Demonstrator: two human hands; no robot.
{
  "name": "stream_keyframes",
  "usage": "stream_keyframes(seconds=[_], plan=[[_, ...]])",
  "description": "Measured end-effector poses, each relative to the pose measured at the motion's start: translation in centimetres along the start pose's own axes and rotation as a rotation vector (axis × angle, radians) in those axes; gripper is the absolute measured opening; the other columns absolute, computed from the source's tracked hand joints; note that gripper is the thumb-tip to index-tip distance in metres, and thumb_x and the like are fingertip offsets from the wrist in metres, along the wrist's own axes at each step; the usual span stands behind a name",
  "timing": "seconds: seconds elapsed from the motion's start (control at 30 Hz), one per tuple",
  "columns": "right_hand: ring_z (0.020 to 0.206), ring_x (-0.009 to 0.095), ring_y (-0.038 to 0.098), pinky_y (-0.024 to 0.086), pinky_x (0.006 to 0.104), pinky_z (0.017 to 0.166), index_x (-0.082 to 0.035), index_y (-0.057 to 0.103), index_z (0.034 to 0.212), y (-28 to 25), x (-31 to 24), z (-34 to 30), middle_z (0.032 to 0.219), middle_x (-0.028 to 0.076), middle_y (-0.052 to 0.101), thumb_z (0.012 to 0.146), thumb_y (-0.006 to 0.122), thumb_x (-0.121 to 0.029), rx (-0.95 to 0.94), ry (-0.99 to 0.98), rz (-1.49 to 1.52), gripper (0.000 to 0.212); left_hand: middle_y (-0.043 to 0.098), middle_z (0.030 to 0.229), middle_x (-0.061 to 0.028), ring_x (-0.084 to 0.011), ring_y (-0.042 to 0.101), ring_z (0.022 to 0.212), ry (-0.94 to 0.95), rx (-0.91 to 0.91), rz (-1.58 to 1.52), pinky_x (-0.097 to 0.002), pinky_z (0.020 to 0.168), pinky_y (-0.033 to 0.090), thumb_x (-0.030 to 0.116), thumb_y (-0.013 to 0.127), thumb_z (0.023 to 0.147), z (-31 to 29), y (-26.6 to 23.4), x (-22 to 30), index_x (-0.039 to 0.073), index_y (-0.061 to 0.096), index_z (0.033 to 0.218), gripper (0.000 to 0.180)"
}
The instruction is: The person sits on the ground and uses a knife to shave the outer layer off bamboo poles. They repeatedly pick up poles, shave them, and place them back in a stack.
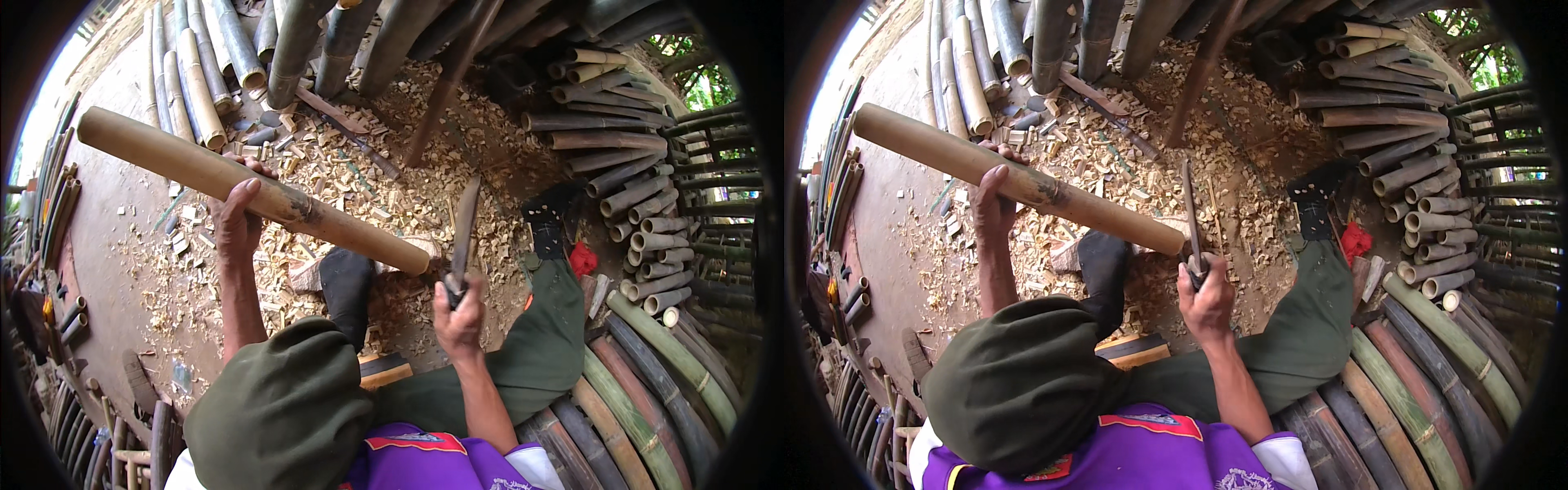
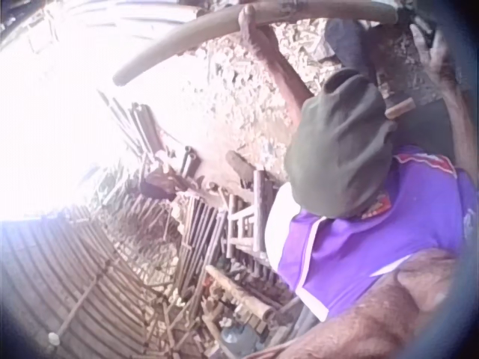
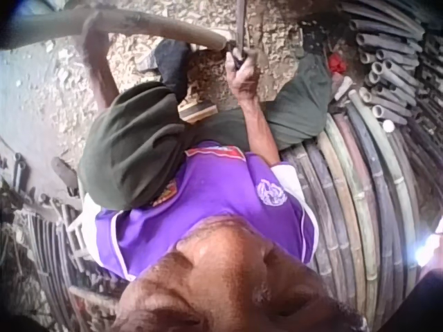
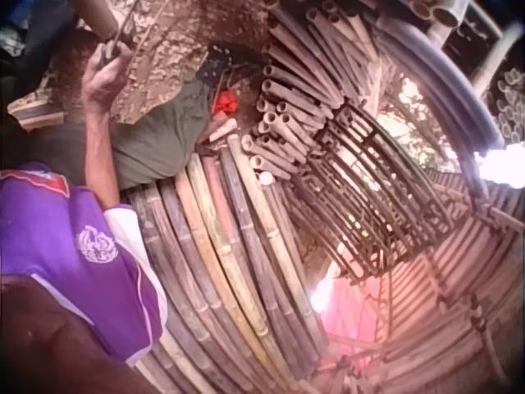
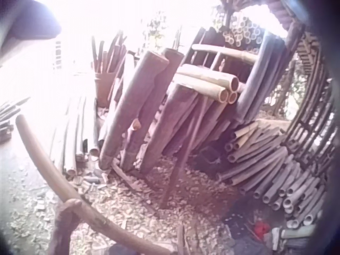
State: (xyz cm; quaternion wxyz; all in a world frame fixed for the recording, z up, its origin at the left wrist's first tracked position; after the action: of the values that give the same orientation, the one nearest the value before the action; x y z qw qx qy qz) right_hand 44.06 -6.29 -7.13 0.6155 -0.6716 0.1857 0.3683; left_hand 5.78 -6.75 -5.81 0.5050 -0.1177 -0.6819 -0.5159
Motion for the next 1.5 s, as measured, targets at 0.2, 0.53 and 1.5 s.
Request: stream_keyframes(seconds=[0.2, 0.53, 1.5], plan=[[0.073, 0.049, 0.068, 0.05, 0.0574, 0.064, -0.001, 0.048, 0.108, 2.3, 3.7, -0.1, 0.077, 0.025, 0.067, 0.101, 0.064, -0.026, -0.25, 0.239, -0.177, 0.031, 0.064, 0.109, -0.0114, -0.0245, 0.067, 0.103, 0.014, 0.25, -0.048, -0.042, 0.096, 0.057, 0.015, 0.084, 0.084, -0.4, -0.3, 0.6, 0.0, 0.051, 0.13, 0.059], [0.076, 0.046, 0.072, 0.057, 0.0526, 0.063, 0.0, 0.048, 0.107, 4.2, 5.8, -1.2, 0.08, 0.026, 0.07, 0.101, 0.062, -0.021, -0.276, 0.319, -0.291, 0.026, 0.071, 0.097, -0.0111, -0.0222, 0.071, 0.085, 0.142, 0.598, 0.213, -0.0376, 0.077, 0.062, 0.005, 0.089, 0.08, -0.8, -0.3, 0.1, -0.003, 0.063, 0.113, 0.043], [0.076, 0.047, 0.07, 0.052, 0.0567, 0.066, -0.002, 0.048, 0.107, 1.7, 0.6, -0.6, 0.081, 0.025, 0.068, 0.099, 0.066, -0.025, -0.316, 0.298, -0.212, 0.03, 0.059, 0.112, -0.0117, -0.0267, 0.065, 0.106, -0.004, -0.004, 0.059, -0.0476, 0.103, 0.054, 0.005, 0.077, 0.082, -2.0, 0.7, 2.9, 0.005, 0.049, 0.128, 0.054]])
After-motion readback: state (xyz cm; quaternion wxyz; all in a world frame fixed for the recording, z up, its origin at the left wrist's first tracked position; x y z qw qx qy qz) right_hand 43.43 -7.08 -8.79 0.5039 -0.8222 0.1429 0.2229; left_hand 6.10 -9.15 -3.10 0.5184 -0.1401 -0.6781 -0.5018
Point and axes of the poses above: each hand's wrist, its own z-axis towards the middle knuckle, its own y-axis out of the palm, x = y × z, the point moved 4 cm from there along z, towards the middle knuckle
